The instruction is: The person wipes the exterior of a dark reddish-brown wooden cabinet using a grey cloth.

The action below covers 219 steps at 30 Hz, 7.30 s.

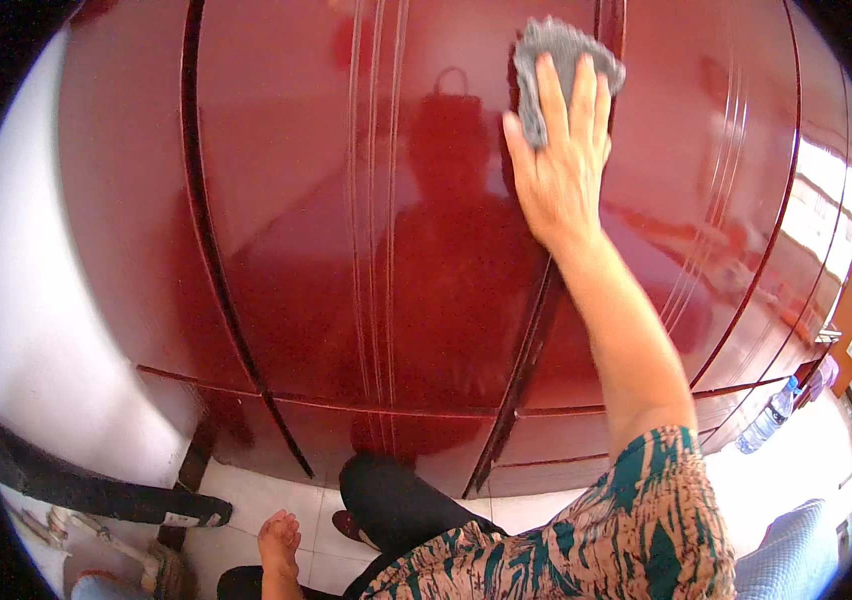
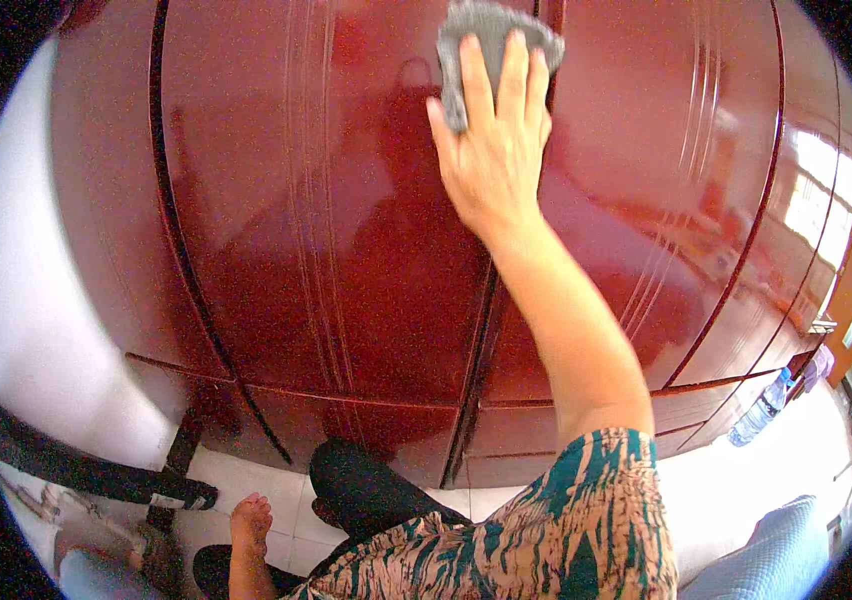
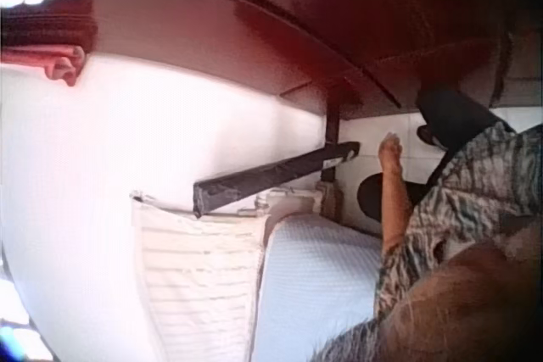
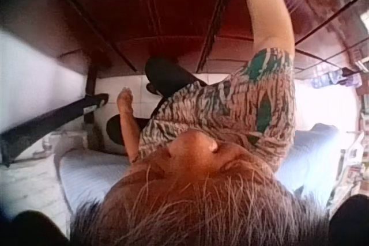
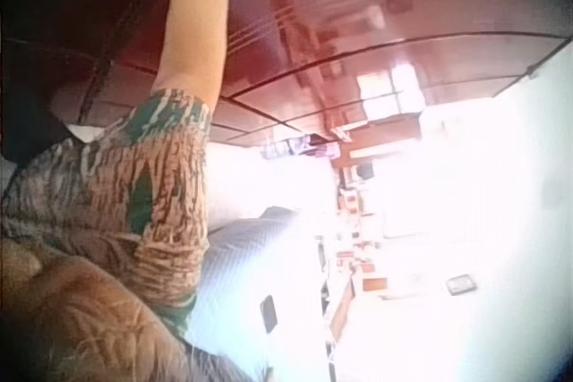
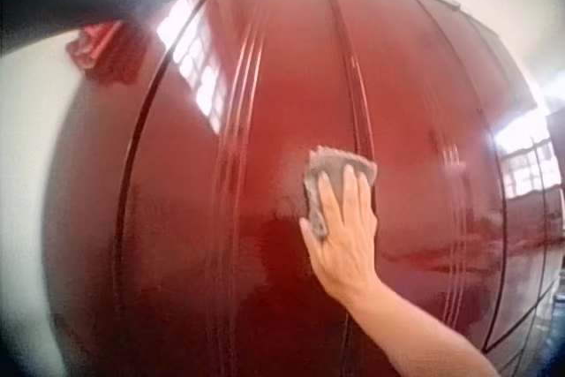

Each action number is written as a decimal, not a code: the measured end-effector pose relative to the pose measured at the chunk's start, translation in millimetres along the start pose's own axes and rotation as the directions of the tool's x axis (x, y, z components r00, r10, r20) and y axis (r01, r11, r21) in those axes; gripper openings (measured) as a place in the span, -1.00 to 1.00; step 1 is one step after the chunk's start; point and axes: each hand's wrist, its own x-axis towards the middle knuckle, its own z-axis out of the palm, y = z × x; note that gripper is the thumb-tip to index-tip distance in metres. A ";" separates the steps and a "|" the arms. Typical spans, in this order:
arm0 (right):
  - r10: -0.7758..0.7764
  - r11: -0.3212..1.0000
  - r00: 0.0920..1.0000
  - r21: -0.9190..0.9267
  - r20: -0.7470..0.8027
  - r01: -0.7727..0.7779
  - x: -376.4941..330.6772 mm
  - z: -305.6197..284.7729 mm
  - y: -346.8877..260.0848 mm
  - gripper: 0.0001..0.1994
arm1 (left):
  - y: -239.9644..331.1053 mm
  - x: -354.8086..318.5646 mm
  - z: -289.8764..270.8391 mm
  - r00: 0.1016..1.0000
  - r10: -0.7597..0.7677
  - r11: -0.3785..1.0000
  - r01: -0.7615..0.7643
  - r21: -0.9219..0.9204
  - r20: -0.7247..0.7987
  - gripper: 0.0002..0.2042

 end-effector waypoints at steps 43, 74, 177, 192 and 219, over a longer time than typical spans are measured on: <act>-0.243 0.970 0.702 0.153 0.669 0.189 -268.5 -96.6 -41.3 -0.40 | 12.6 -37.3 36.7 0.999 0.010 0.991 -0.005 0.137 -0.040 -0.62; -0.697 0.716 0.402 0.601 0.594 0.355 -257.0 20.1 -249.6 -0.54 | 18.4 -42.2 43.3 0.998 0.027 0.997 -0.023 0.070 -0.060 -0.71; -0.877 0.466 0.263 0.576 0.403 0.672 -176.8 153.4 -406.1 -0.46 | 26.4 -55.5 51.5 0.998 0.068 0.998 -0.068 0.019 0.010 -0.74; -0.426 0.881 0.887 0.305 0.180 0.362 -1.4 128.6 -319.7 -0.48 | 6.8 -47.2 46.1 0.976 0.197 0.979 -0.200 0.032 0.095 -0.73; -0.743 -0.391 -0.327 -0.775 0.584 -0.496 -335.6 34.6 -370.2 -0.55 | 54.4 -30.5 69.2 0.964 0.235 0.787 -0.264 -0.558 -0.125 -0.46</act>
